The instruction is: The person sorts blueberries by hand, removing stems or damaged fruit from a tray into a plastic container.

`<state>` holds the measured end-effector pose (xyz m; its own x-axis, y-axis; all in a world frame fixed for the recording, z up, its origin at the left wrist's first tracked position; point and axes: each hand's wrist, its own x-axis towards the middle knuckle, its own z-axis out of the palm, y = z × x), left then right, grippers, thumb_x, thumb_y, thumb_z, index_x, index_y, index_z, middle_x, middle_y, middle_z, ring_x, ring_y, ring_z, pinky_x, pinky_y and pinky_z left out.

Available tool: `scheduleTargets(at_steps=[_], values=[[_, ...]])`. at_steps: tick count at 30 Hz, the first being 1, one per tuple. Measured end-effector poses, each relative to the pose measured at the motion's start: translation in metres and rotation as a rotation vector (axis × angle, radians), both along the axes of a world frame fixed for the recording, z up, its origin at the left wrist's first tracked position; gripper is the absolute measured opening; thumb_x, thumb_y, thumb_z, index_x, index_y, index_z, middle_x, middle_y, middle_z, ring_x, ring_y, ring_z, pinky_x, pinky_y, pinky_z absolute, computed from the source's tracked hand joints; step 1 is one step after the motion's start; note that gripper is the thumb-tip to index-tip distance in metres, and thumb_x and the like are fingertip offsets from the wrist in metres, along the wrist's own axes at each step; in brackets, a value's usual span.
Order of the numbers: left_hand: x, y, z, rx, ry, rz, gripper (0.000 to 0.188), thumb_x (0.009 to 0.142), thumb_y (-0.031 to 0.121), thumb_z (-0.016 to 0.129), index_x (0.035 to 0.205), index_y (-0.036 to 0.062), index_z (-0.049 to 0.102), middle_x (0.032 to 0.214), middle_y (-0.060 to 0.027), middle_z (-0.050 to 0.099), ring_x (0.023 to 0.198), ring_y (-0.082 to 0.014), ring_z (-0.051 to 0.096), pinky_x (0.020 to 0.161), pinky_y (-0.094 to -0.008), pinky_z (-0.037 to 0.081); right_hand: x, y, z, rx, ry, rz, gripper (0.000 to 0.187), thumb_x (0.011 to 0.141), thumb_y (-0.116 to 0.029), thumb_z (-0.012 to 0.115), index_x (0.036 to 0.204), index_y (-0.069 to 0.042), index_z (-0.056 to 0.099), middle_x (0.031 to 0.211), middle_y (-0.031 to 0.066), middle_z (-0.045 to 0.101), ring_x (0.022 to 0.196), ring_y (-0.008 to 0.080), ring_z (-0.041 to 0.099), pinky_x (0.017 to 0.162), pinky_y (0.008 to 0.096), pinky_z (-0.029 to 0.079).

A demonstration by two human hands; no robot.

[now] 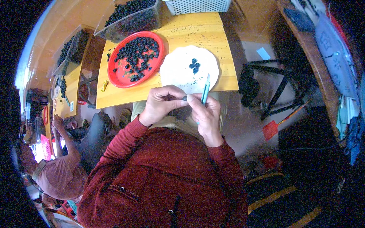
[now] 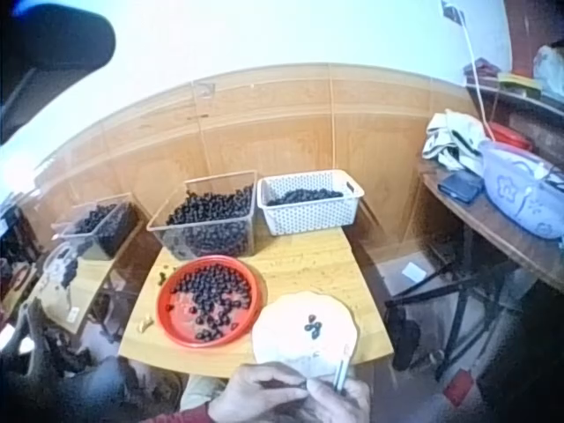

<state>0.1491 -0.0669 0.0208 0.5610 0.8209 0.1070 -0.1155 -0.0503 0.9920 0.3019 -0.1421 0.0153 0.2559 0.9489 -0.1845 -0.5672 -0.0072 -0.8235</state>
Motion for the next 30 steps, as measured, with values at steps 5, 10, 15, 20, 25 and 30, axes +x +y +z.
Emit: scheduleTargets(at_steps=[5,10,15,20,25,30], values=[[0.001,0.001,-0.004,0.028,-0.019,0.0,0.016,0.077,-0.001,0.078,0.091,0.002,0.07,0.091,-0.0034,0.069,0.084,-0.0094,0.063,0.077,-0.0248,0.052,0.002,-0.001,-0.002,0.008,0.012,0.009,0.014,0.09,-0.015,0.07,0.09,-0.001,0.066,0.058,-0.0072,0.049,0.043,-0.0002,0.035,0.038,0.018,0.024],[0.001,0.001,-0.004,0.061,-0.017,-0.001,0.015,0.077,-0.001,0.078,0.09,0.0018,0.07,0.091,-0.0042,0.069,0.086,-0.0109,0.063,0.079,-0.026,0.053,0.005,0.0,-0.001,0.027,-0.083,0.032,0.012,0.089,-0.012,0.07,0.092,-0.001,0.067,0.06,-0.0066,0.051,0.043,-0.0006,0.036,0.038,0.0179,0.026],[0.0,0.002,-0.007,0.073,0.0,-0.02,0.015,0.077,-0.002,0.078,0.09,0.0018,0.07,0.092,-0.0047,0.069,0.086,-0.0111,0.063,0.079,-0.0261,0.053,0.009,-0.001,-0.004,-0.003,0.009,0.057,0.011,0.09,-0.01,0.068,0.095,0.0,0.066,0.065,-0.0039,0.055,0.045,0.0004,0.038,0.039,0.0176,0.028],[-0.001,0.003,-0.007,0.038,-0.004,-0.023,0.016,0.077,-0.003,0.077,0.091,0.0025,0.071,0.093,-0.0055,0.069,0.087,-0.0119,0.064,0.08,-0.0268,0.052,0.01,0.0,-0.004,-0.04,0.016,0.013,0.013,0.09,-0.01,0.068,0.099,0.0,0.066,0.065,-0.0053,0.054,0.045,-0.0008,0.038,0.038,0.0181,0.026],[-0.002,0.003,-0.008,0.0,-0.04,-0.035,0.015,0.078,-0.003,0.076,0.09,0.0023,0.071,0.094,-0.0062,0.069,0.088,-0.0123,0.064,0.081,-0.0276,0.052,0.012,-0.006,-0.003,-0.016,-0.167,0.072,0.021,0.093,-0.015,0.066,0.107,0.001,0.066,0.069,-0.0053,0.055,0.05,-0.0015,0.038,0.044,0.0172,0.027],[-0.005,0.005,-0.011,0.032,-0.036,-0.038,0.015,0.08,-0.005,0.075,0.093,0.0016,0.07,0.093,-0.0044,0.069,0.087,-0.0092,0.064,0.08,-0.0255,0.053,0.015,-0.01,-0.001,0.022,-0.464,0.061,0.027,0.095,-0.021,0.065,0.11,0.002,0.065,0.075,-0.0026,0.058,0.063,0.0027,0.048,0.055,0.0199,0.038]])
